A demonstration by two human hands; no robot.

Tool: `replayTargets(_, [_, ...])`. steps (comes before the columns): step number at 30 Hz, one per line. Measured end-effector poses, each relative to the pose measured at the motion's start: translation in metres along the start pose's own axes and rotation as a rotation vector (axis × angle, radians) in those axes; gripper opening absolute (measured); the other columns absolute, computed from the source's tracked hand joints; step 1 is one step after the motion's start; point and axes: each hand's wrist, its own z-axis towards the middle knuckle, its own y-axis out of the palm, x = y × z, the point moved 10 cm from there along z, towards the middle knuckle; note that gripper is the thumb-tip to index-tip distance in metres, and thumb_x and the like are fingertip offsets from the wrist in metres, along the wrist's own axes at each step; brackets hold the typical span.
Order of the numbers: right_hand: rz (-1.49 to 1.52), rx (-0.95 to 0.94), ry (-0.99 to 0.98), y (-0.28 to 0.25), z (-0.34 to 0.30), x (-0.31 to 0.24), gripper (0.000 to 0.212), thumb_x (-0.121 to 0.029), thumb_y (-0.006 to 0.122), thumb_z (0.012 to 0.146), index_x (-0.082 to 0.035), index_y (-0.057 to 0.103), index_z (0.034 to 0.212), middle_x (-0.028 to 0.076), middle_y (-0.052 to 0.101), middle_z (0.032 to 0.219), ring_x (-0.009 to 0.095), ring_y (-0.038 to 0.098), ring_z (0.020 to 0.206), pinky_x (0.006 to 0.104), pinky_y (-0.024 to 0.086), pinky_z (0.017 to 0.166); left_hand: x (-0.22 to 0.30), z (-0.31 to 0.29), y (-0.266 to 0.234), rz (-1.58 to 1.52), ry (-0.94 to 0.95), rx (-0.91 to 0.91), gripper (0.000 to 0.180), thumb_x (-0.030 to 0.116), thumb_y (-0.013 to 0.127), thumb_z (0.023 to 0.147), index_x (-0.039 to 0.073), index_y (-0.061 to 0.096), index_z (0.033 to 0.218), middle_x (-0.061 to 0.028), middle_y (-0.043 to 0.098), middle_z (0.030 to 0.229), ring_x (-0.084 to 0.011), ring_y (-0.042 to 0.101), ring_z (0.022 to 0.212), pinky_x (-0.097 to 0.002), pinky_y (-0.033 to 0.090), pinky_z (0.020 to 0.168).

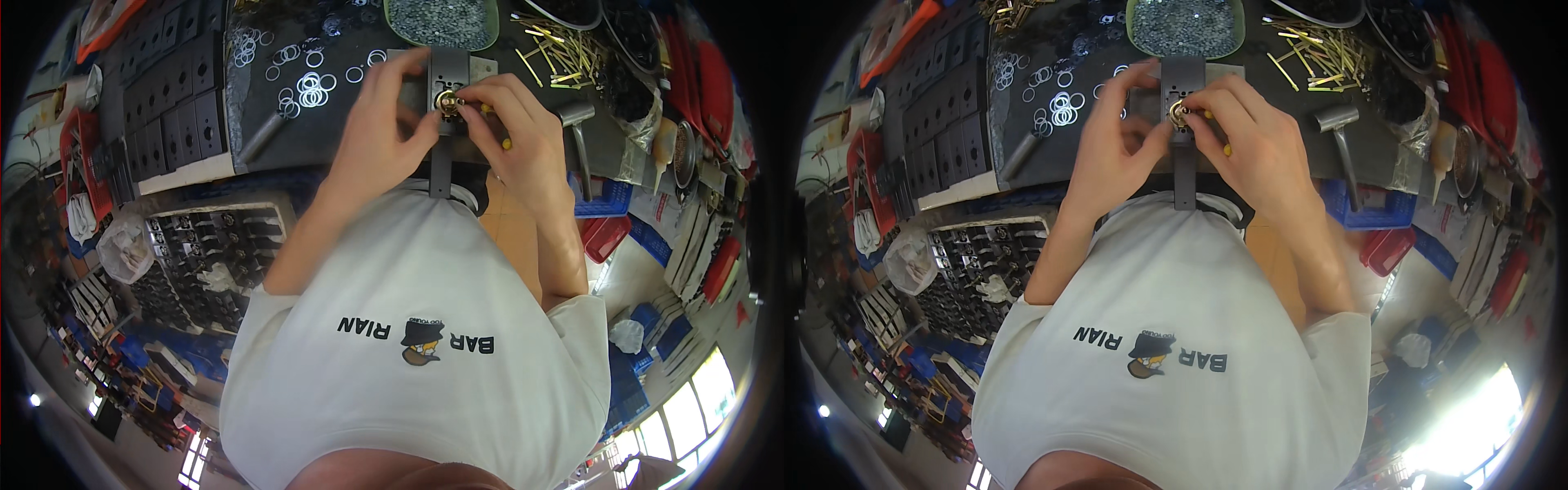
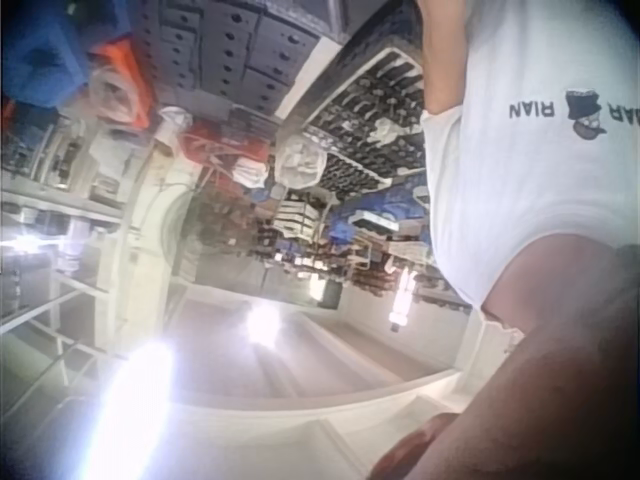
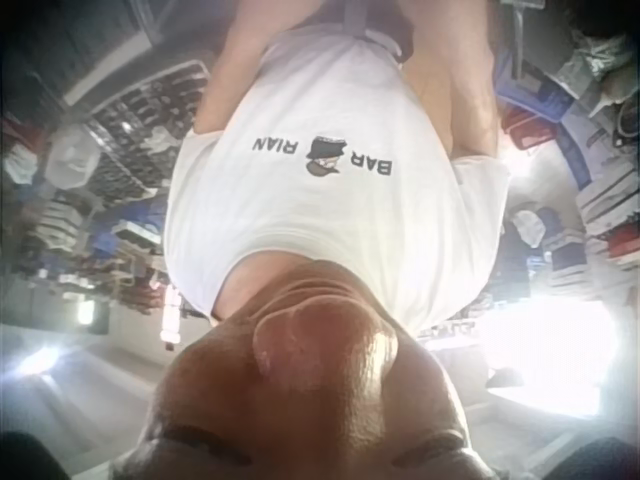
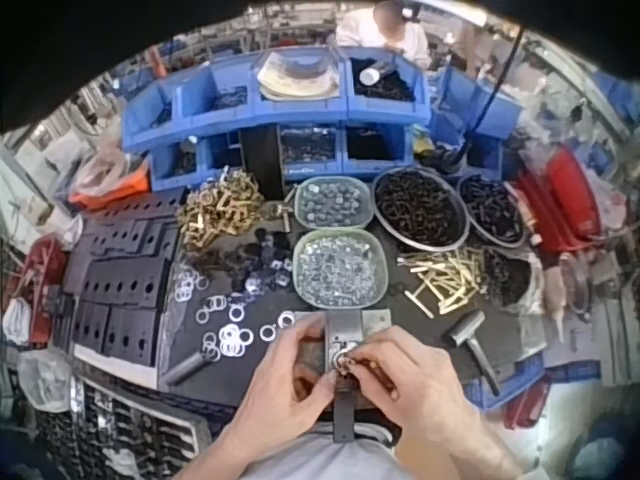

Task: The person assembles door lock mechanisms by inserting lock cylinders, washers, and pins into metal lock plates, securing components with pliers and a hammer, and placing completed lock assemblies into a storage tray.

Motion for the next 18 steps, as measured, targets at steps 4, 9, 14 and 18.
replayTargets(4, [-0.009,0.016,-0.036,-0.002,0.001,-0.003,0.02,-0.004,0.081,0.092,-0.005,0.074,0.111,0.007,0.072,0.106,0.028,0.074,0.079,0.0365,0.059,0.067,-0.024,0.002,0.039,-0.591,-0.256,-0.262,0.096,-0.002,0.061,0.104,0.026,0.002,0.174,-0.0253,0.046,0.157,-0.0307,0.081,0.081,-0.0322,0.066,0.061])
replayTargets(9, [-0.062,0.014,-0.006,-0.005,-0.001,-0.001,0.02,-0.003,0.079,0.092,-0.007,0.075,0.111,0.006,0.072,0.106,0.029,0.074,0.083,0.0379,0.06,0.069,-0.023,0.009,0.046,-0.701,-0.302,-0.357,0.097,-0.001,0.059,0.106,0.029,-0.006,0.172,-0.0251,0.046,0.157,-0.0325,0.079,0.075,-0.0345,0.067,0.057])
replayTargets(14, [-0.08,-0.031,-0.021,-0.001,0.009,-0.009,0.021,-0.002,0.079,0.091,-0.007,0.073,0.11,0.006,0.071,0.105,0.032,0.073,0.083,0.0403,0.059,0.069,-0.024,0.011,0.044,-0.732,-0.317,-0.364,0.09,-0.001,0.062,0.105,0.026,0.005,0.17,-0.0235,0.05,0.151,-0.0311,0.078,0.071,-0.0343,0.068,0.058])
replayTargets(18, [-0.113,-0.158,-0.054,-0.002,0.017,-0.011,0.02,-0.003,0.078,0.091,-0.008,0.071,0.109,0.005,0.069,0.105,0.032,0.072,0.084,0.0415,0.059,0.07,-0.024,0.011,0.043,-0.751,-0.33,-0.362,0.087,-0.001,0.064,0.105,0.026,0.01,0.167,-0.023,0.051,0.15,-0.0296,0.078,0.069,-0.0338,0.068,0.06])
